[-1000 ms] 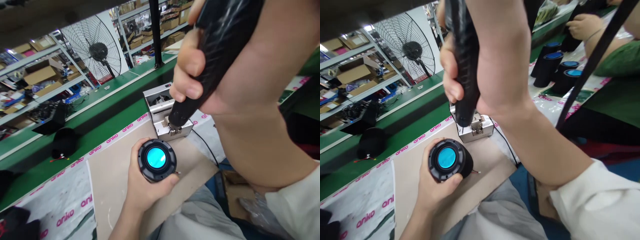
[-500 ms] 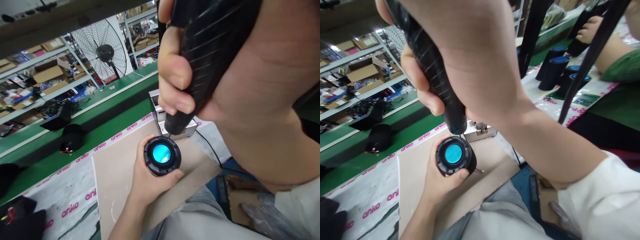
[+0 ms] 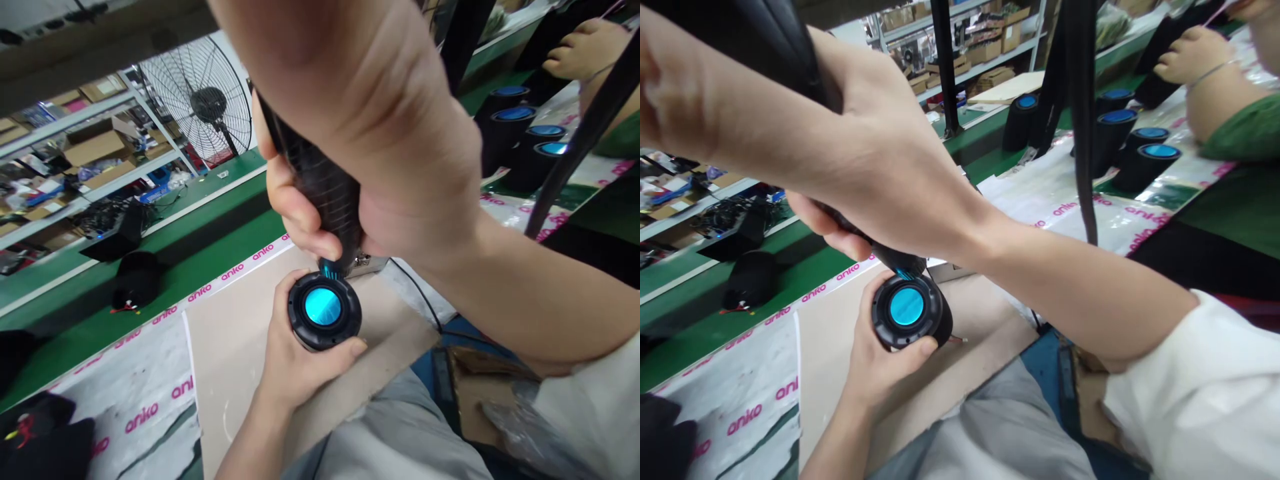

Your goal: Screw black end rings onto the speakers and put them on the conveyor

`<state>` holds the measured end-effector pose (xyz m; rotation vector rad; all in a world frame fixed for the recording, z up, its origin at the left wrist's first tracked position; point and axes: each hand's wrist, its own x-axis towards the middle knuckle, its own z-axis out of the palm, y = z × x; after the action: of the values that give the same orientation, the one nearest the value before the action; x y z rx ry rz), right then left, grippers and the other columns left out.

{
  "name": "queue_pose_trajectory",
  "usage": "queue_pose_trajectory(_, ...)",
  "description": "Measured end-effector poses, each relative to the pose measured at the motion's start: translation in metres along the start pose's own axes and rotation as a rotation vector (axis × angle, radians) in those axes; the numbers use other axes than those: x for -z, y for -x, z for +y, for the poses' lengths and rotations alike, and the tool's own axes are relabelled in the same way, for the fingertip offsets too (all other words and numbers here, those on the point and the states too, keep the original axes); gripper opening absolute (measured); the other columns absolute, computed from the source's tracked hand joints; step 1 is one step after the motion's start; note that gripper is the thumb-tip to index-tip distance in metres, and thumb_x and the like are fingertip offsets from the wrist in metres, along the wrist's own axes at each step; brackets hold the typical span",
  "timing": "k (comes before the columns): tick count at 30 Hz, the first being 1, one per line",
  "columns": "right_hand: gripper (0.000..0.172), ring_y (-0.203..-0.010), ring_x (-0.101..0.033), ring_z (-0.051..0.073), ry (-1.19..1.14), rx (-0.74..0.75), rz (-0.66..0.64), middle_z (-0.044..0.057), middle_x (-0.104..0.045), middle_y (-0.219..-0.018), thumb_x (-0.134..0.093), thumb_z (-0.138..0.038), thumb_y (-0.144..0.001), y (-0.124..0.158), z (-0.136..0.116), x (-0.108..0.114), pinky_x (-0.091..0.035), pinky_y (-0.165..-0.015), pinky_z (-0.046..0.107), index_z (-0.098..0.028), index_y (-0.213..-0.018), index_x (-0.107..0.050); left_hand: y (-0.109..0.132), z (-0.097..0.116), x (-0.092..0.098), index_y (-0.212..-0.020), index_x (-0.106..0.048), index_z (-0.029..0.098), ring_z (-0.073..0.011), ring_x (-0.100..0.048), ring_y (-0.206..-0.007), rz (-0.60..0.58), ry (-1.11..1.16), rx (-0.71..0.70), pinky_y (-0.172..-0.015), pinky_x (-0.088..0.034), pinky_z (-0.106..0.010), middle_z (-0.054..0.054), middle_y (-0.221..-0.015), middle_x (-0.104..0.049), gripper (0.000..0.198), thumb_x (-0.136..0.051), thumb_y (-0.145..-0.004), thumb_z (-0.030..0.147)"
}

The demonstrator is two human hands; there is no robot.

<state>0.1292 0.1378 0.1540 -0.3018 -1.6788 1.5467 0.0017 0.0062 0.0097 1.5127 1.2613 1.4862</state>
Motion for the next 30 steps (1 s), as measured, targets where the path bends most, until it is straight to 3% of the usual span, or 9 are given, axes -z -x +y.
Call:
queue_pose_trajectory(3, 0.050, -0.039, -0.053, 0.015, 0.026, -0.047, 0.003, -0.005, -0.047, -0.050, -0.064, -0.066, -0.092, 0.008, -0.016, -0.005, -0.046, -0.039, 0.026, -0.021, -0.084, -0.044, 0.000, -0.001, 0.000, -0.135, -0.059, 0.024, -0.0257, -0.080, -0.110, 0.001, 0.000, 0.002, -0.095, -0.062, -0.035, -0.006, -0.124, -0.080, 0.081, -0.102, -0.068, 0.035)
queue_pose_trajectory(5, 0.056, -0.037, -0.049, 0.014, 0.014, -0.001, 0.092, -0.005, -0.045, -0.048, -0.057, -0.073, -0.097, 0.018, -0.025, -0.006, -0.046, -0.037, 0.027, -0.021, -0.083, -0.045, 0.001, -0.001, 0.001, -0.135, -0.059, 0.024, -0.0256, -0.081, -0.110, 0.008, 0.009, 0.011, -0.095, -0.062, -0.034, -0.006, -0.123, -0.080, 0.082, -0.103, -0.067, 0.038)
queue_pose_trajectory(7, 0.054, -0.039, -0.044, 0.010, -0.031, 0.189, 0.205, -0.007, -0.046, -0.053, -0.056, -0.072, -0.100, 0.028, -0.023, -0.002, -0.044, -0.037, 0.025, -0.021, -0.086, -0.048, 0.001, -0.001, 0.001, -0.135, -0.059, 0.025, -0.0254, -0.081, -0.111, 0.010, 0.022, 0.021, -0.096, -0.062, -0.033, -0.005, -0.124, -0.081, 0.083, -0.104, -0.066, 0.039)
queue_pose_trajectory(10, 0.042, -0.044, -0.044, 0.009, -0.043, 0.464, 0.356, -0.006, -0.049, -0.059, -0.072, -0.058, -0.097, 0.037, 0.002, 0.014, -0.038, -0.036, 0.027, -0.020, -0.090, -0.057, 0.001, -0.001, 0.000, -0.134, -0.060, 0.026, -0.0252, -0.082, -0.111, 0.015, 0.039, 0.035, -0.096, -0.062, -0.033, -0.005, -0.124, -0.081, 0.084, -0.105, -0.064, 0.040)
queue_pose_trajectory(15, 0.055, -0.033, -0.044, 0.012, 0.056, 0.386, 0.535, -0.003, -0.050, -0.050, -0.089, -0.060, -0.082, 0.031, 0.053, 0.035, -0.029, -0.030, 0.029, -0.020, -0.069, -0.052, 0.001, -0.001, -0.001, -0.133, -0.060, 0.026, -0.0242, -0.082, -0.109, 0.031, 0.043, 0.034, -0.094, -0.063, -0.031, -0.005, -0.123, -0.081, 0.084, -0.105, -0.064, 0.041)
queue_pose_trajectory(20, 0.061, -0.034, -0.045, 0.012, 0.034, 0.276, 0.555, -0.003, -0.052, -0.052, -0.089, -0.067, -0.078, 0.033, 0.064, 0.038, -0.031, -0.031, 0.030, -0.020, -0.071, -0.050, 0.001, -0.002, -0.002, -0.132, -0.061, 0.025, -0.0240, -0.083, -0.106, 0.037, 0.045, 0.030, -0.091, -0.064, -0.031, -0.004, -0.120, -0.081, 0.083, -0.105, -0.063, 0.042)
queue_pose_trajectory(24, 0.062, -0.034, -0.044, 0.013, -0.031, 0.161, 0.528, -0.004, -0.052, -0.053, -0.093, -0.069, -0.070, 0.040, 0.051, 0.036, -0.029, -0.030, 0.029, -0.020, -0.077, -0.056, 0.003, -0.003, -0.001, -0.134, -0.059, 0.025, -0.0255, -0.082, -0.109, 0.021, 0.066, 0.051, -0.094, -0.064, -0.034, -0.006, -0.123, -0.081, 0.082, -0.103, -0.065, 0.035)
queue_pose_trajectory(27, 0.063, -0.036, -0.044, 0.011, -0.057, 0.222, 0.553, -0.007, -0.050, -0.054, -0.093, -0.072, -0.066, 0.042, 0.021, 0.028, -0.035, -0.034, 0.030, -0.021, -0.078, -0.057, 0.003, -0.005, 0.001, -0.137, -0.058, 0.026, -0.0265, -0.080, -0.116, 0.001, 0.084, 0.089, -0.100, -0.061, -0.036, -0.007, -0.130, -0.079, 0.085, -0.102, -0.064, 0.029)
queue_pose_trajectory(30, 0.067, -0.035, -0.034, 0.003, -0.099, 0.232, 0.533, -0.009, -0.038, -0.051, -0.048, -0.083, -0.096, 0.039, -0.018, 0.007, -0.032, -0.041, 0.025, -0.022, -0.067, -0.048, 0.000, -0.004, 0.003, -0.138, -0.057, 0.027, -0.0263, -0.078, -0.118, -0.028, 0.105, 0.121, -0.101, -0.060, -0.036, -0.006, -0.130, -0.078, 0.087, -0.102, -0.064, 0.028)
